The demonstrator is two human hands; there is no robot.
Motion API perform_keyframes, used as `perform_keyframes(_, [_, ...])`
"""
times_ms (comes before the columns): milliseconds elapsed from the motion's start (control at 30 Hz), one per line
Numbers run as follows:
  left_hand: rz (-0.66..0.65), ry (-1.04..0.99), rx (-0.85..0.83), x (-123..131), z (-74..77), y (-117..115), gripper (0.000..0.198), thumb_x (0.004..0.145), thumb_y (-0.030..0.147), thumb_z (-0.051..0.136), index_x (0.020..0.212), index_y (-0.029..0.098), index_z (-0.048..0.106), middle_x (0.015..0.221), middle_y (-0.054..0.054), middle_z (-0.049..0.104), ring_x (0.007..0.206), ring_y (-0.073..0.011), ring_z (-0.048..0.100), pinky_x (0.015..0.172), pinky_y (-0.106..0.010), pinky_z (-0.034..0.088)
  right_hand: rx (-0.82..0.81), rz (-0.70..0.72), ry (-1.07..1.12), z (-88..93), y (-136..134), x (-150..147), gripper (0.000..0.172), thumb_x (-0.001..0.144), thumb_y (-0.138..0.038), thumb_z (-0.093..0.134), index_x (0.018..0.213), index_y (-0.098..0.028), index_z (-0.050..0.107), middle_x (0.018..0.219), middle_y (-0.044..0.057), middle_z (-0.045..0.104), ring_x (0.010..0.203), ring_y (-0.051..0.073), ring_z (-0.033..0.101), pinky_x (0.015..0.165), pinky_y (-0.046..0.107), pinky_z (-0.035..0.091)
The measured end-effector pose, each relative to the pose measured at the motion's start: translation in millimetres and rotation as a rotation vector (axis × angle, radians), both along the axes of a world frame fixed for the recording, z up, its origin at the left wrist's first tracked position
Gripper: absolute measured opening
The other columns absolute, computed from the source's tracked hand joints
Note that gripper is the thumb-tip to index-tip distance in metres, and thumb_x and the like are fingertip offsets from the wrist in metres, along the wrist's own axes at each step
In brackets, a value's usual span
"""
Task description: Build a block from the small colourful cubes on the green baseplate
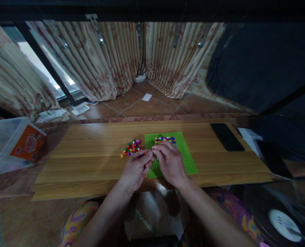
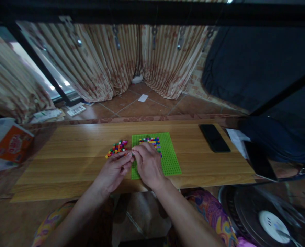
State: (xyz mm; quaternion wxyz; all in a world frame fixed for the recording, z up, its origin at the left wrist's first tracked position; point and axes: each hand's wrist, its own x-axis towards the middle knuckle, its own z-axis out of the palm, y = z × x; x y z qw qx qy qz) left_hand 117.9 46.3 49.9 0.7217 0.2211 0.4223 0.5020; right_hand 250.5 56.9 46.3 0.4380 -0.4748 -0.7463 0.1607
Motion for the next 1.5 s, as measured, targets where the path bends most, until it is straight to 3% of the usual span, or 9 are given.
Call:
perform_keyframes(200, [0.014, 0.009, -0.004, 1, 4.0, -1, 0.029, 0.055, 0.025, 0.084, 0.071, 0.009, 0.067, 0.06, 0.001, 0.058, 0.044, -0.0002, 0.039, 0.038, -0.013, 0.019, 0.187, -0.064, -0.089, -4.2, -3, -3, 0.021, 0.094, -0.022, 0.047, 0.094, -0.019, 0.067, 0.088, 0.007, 0.066, 0.085, 0.019, 0.059, 0.079, 0.033, 0.05])
perform_keyframes(400, [0.019, -0.043, -0.052, 3, 3.8, -3, 0.027, 0.055, 0.022, 0.084, 0.068, 0.009, 0.065, 0.058, 0.002, 0.056, 0.043, 0.0003, 0.037, 0.037, -0.013, 0.017, 0.214, -0.106, -0.037, -3.1, -5, -4, 0.018, 0.092, -0.021, 0.05, 0.093, -0.021, 0.068, 0.089, 0.006, 0.068, 0.086, 0.019, 0.062, 0.08, 0.035, 0.052])
perform_keyframes(500, [0.032, -0.071, -0.05, 2, 3.8, -3, 0.027, 0.055, 0.021, 0.084, 0.072, 0.01, 0.066, 0.061, 0.001, 0.058, 0.044, 0.0001, 0.039, 0.037, -0.013, 0.018, 0.101, -0.143, 0.161, 2.1, -1, 2, 0.016, 0.091, -0.024, 0.051, 0.093, -0.022, 0.067, 0.09, 0.005, 0.069, 0.085, 0.018, 0.065, 0.079, 0.034, 0.053])
perform_keyframes(633, [0.023, -0.088, -0.008, -3, 6.2, -3, 0.03, 0.055, 0.02, 0.084, 0.079, 0.011, 0.069, 0.063, 0.0, 0.06, 0.045, -0.0002, 0.039, 0.038, -0.013, 0.017, -0.158, -0.214, 0.615, 10.4, 8, 17, 0.015, 0.086, -0.034, 0.058, 0.089, -0.021, 0.066, 0.082, 0.002, 0.071, 0.07, 0.015, 0.068, 0.067, 0.03, 0.056])
perform_keyframes(800, [0.007, -0.032, 0.048, -7, 6.3, -7, 0.029, 0.058, 0.022, 0.084, 0.081, 0.012, 0.071, 0.061, 0.0, 0.061, 0.044, -0.0006, 0.038, 0.038, -0.013, 0.017, -0.309, -0.13, 0.898, 10.3, 17, 40, 0.015, 0.068, -0.03, 0.076, 0.079, -0.021, 0.069, 0.074, -0.001, 0.071, 0.066, 0.013, 0.066, 0.067, 0.029, 0.055])
perform_keyframes(933, [0.012, 0.002, 0.051, -10, 1.7, -7, 0.03, 0.057, 0.023, 0.084, 0.082, 0.013, 0.072, 0.061, -0.001, 0.062, 0.044, -0.0007, 0.039, 0.039, -0.013, 0.019, -0.387, -0.144, 0.816, 2.4, 18, 61, 0.017, 0.061, -0.029, 0.08, 0.074, -0.022, 0.072, 0.074, -0.001, 0.072, 0.065, 0.013, 0.064, 0.067, 0.03, 0.052])
perform_keyframes(1067, [0.015, 0.036, 0.047, -12, -2.3, -6, 0.029, 0.057, 0.023, 0.084, 0.082, 0.014, 0.073, 0.061, -0.001, 0.062, 0.043, -0.0008, 0.039, 0.038, -0.013, 0.019, -0.459, -0.207, 0.595, -6.2, 15, 77, 0.017, 0.063, -0.034, 0.077, 0.074, -0.021, 0.073, 0.074, 0.002, 0.072, 0.068, 0.016, 0.065, 0.067, 0.031, 0.051])
perform_keyframes(1233, [0.0, 0.051, 0.051, -8, -2.6, -5, 0.028, 0.057, 0.024, 0.084, 0.081, 0.013, 0.073, 0.062, -0.002, 0.063, 0.043, -0.001, 0.039, 0.038, -0.014, 0.018, -0.373, -0.152, 0.321, -16.5, 11, 84, 0.016, 0.076, -0.034, 0.064, 0.076, -0.021, 0.074, 0.083, 0.005, 0.072, 0.079, 0.019, 0.066, 0.073, 0.032, 0.05])
perform_keyframes(1500, [-0.002, 0.056, 0.022, -5, -2.1, -5, 0.03, 0.055, 0.025, 0.085, 0.079, 0.012, 0.072, 0.062, -0.002, 0.063, 0.044, -0.0015, 0.04, 0.038, -0.014, 0.019, -0.301, -0.185, 0.131, -12.3, 5, 71, 0.013, 0.078, -0.027, 0.06, 0.077, -0.022, 0.072, 0.082, 0.003, 0.071, 0.074, 0.016, 0.063, 0.07, 0.03, 0.049])
